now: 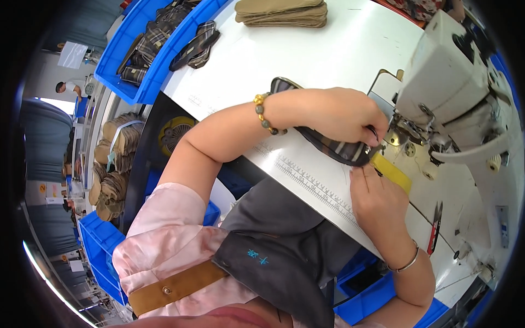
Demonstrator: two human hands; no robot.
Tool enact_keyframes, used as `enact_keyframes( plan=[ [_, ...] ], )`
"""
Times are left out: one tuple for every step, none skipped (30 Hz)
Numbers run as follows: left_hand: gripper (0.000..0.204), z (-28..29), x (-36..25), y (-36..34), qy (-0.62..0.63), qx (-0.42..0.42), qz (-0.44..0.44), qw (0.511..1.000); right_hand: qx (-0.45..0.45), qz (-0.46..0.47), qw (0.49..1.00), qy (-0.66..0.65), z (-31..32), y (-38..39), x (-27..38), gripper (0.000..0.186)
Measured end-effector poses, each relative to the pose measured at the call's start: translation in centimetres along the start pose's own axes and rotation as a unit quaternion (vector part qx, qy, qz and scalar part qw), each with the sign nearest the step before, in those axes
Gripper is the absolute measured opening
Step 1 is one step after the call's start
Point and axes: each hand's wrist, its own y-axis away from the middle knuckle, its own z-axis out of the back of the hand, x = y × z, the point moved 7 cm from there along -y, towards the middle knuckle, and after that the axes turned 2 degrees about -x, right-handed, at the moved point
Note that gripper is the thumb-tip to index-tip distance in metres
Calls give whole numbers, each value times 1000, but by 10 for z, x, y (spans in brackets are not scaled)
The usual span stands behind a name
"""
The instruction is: Sewing fabric and leather components to assemble pouches using an industrial sewing machine.
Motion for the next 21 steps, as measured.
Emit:
enact_keyframes(
  plan=[
    [18,-2,-2,1,-27,-6,4,1000,2,4,1000,3,-1,1,-1,20],
    [18,-5,-6,-1,-51,-5,2,999,8,-2,1000,8,1,5,-1,21],
    [18,-4,-6,-2,-78,-13,13,997,12,-11,1000,10,0,6,-2,21],
    [18,-6,-5,-1,-75,-3,5,997,5,-2,1000,7,0,2,-2,22],
    [17,-2,-2,-2,-101,-25,19,994,4,0,1000,12,2,2,-3,24],
    [16,1,2,-4,-126,-46,33,990,15,-20,999,21,0,3,-8,24],
    [15,2,5,-5,-132,-50,36,989,13,-2,1000,20,-1,2,-7,27],
    [14,6,8,-3,-139,-58,42,988,8,20,1000,17,-2,1,-5,30],
    [13,6,11,-4,-142,-63,35,987,19,1,1000,25,-3,1,-8,30],
    [13,6,14,-5,-144,-68,29,987,17,18,999,26,-2,1,-5,32],
    [13,4,13,-6,-140,-60,14,988,11,40,999,28,1,1,-3,35],
    [13,5,14,-7,-137,-62,3,989,17,26,999,35,1,3,-5,35],
    [13,5,14,-9,-133,-66,-6,989,15,39,999,32,2,5,-3,34],
    [13,4,13,-8,-133,-57,-13,989,9,54,998,27,3,6,0,33],
    [13,4,13,-7,-128,-57,-7,990,10,45,999,29,2,7,1,33],
    [14,4,12,-6,-124,-58,0,991,3,46,999,28,3,7,4,31],
    [13,3,10,-5,-124,-53,9,991,-5,47,999,26,3,8,7,29],
    [13,3,7,-5,-124,-47,4,991,-4,39,999,28,3,9,6,29],
    [13,2,7,-5,-120,-45,9,992,-13,40,999,27,3,9,6,29],
    [13,3,6,-5,-116,-45,14,992,-23,42,999,26,3,9,7,28],
    [13,4,4,-5,-116,-40,10,992,-22,36,999,28,2,9,6,28]
  ],
)
